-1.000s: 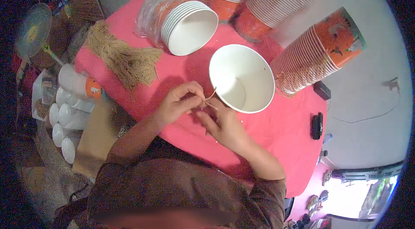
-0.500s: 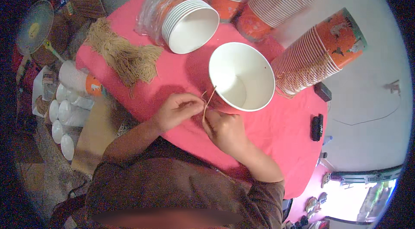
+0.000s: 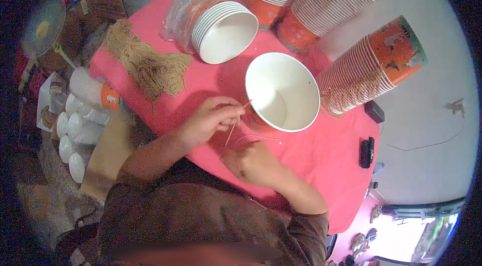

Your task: Attaching string handles to paper buckets at a workstation.

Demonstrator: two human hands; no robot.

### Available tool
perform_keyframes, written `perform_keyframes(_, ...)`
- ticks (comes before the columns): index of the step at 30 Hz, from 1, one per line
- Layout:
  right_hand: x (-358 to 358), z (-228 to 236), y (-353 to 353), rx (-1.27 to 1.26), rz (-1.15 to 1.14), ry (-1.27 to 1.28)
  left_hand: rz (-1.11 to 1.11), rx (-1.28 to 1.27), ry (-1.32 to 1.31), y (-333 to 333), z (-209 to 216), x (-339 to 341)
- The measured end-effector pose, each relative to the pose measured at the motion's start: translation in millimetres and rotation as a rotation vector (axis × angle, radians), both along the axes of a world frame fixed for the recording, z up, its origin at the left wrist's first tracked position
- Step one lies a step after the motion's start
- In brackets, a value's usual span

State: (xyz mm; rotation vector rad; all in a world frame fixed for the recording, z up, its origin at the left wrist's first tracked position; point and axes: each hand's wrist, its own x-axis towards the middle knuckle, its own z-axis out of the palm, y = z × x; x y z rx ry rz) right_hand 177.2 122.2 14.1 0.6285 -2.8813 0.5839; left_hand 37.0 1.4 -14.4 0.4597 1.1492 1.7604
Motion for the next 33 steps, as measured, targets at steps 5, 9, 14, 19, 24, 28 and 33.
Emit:
perform_keyframes(5, 4.1, -10.5, -26.4, -0.251, 0.278, -0.030, 0.003, -0.006, 0.171, 7.0, 9.0, -9.6)
perform_keyframes(9, 6.3, -22.5, -28.3, -0.149, 0.354, -0.008, -0.017, 0.022, 0.238, 7.6, 23.0, -7.2)
perform_keyframes(14, 0.5, -32.2, -31.5, -0.035, 0.315, 0.034, 0.025, 0.013, 0.262, 15.4, 19.1, -4.7)
perform_keyframes(19, -1.7, -43.3, -28.6, -0.015, 0.302, 0.065, 0.079, 0.052, 0.469, 25.7, 12.9, -2.5)
perform_keyframes(24, -3.0, -22.5, -31.7, -0.079, 0.290, 0.095, 0.162, 0.155, 0.536, 46.2, -6.5, -19.5)
perform_keyframes(28, 5.4, 14.1, -20.5, -0.247, 0.203, 0.028, 0.319, 0.128, 0.455, 49.1, 1.5, -40.2)
perform_keyframes(33, 24.3, 56.7, 16.0, -0.768, 0.012, -0.079, 0.390, 0.165, 1.091, 20.6, -39.7, -22.5)
